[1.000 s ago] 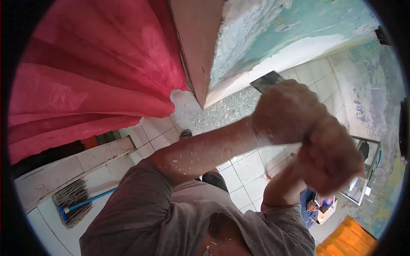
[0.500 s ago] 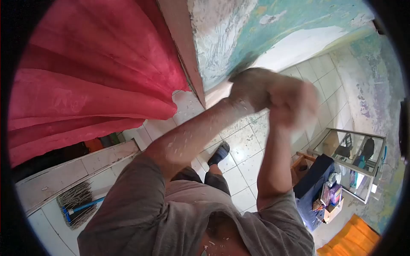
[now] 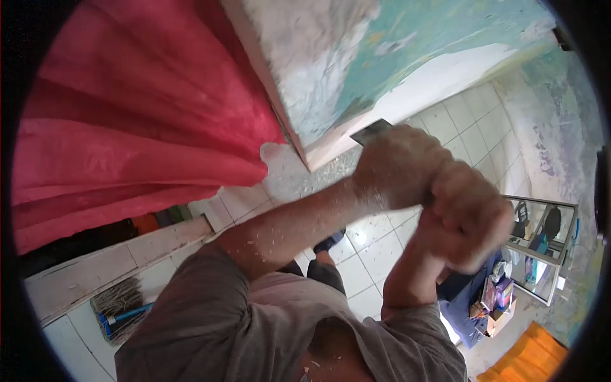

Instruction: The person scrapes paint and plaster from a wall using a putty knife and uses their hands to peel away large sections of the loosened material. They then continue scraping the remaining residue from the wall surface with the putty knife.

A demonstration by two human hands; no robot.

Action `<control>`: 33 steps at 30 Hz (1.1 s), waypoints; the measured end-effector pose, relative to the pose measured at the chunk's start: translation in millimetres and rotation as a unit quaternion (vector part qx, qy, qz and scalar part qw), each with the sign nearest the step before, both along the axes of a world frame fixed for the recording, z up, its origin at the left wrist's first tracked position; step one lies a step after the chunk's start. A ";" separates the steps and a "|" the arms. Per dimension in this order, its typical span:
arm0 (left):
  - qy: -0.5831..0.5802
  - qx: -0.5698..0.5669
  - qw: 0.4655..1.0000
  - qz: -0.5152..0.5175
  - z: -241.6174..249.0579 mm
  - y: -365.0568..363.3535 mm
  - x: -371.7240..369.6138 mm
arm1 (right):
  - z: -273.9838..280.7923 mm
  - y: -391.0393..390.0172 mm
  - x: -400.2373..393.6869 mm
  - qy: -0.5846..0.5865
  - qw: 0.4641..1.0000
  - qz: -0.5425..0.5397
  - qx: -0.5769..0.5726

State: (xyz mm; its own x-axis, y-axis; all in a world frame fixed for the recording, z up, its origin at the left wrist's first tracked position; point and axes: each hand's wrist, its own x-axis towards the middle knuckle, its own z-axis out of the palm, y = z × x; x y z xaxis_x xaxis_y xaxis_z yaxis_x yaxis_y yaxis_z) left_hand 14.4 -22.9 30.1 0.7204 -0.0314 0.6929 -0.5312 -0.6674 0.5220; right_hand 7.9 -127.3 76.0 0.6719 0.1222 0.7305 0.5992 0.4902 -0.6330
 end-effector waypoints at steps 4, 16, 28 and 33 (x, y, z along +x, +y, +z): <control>-0.065 0.015 0.998 0.003 24.7 -8.9 -4.9 | 10.4 3.7 -1.5 -0.045 0.988 0.062 0.136; 0.014 0.092 0.995 0.038 6.2 0.1 -1.9 | -28.6 16.7 16.8 0.128 0.989 0.038 0.064; 0.256 0.103 0.961 -0.005 -21.9 39.9 -9.9 | -36.0 44.9 2.0 0.164 0.982 0.047 0.085; 0.084 0.004 0.996 0.014 -30.4 22.3 -26.9 | -31.4 22.9 -14.3 0.139 0.989 0.006 0.046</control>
